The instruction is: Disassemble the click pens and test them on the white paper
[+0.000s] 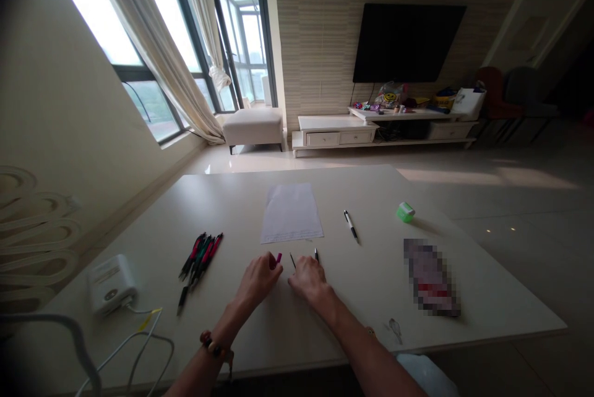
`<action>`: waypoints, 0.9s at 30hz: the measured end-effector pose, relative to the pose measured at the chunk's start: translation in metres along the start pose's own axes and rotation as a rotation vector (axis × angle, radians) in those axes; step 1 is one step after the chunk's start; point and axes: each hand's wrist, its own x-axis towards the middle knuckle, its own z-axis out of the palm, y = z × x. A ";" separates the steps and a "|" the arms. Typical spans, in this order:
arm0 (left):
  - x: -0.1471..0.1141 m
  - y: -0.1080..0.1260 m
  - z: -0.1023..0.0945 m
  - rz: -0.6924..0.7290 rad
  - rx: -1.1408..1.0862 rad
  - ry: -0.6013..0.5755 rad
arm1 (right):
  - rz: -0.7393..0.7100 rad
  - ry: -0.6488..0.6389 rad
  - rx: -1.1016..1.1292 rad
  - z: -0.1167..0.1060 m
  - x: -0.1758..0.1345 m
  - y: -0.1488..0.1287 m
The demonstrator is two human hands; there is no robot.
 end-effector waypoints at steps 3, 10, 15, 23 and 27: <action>-0.006 0.001 -0.010 0.085 -0.180 0.045 | -0.038 0.070 0.320 -0.010 0.004 0.008; -0.020 0.009 -0.016 0.284 -0.615 0.125 | -0.312 0.360 1.175 -0.046 -0.003 0.006; -0.023 0.014 -0.016 0.313 -0.637 0.128 | -0.347 0.323 1.164 -0.045 -0.008 0.002; -0.023 0.016 -0.014 0.317 -0.619 0.147 | -0.364 0.372 1.086 -0.048 -0.011 0.004; -0.023 0.016 -0.014 0.322 -0.636 0.166 | -0.410 0.320 0.970 -0.049 -0.014 0.004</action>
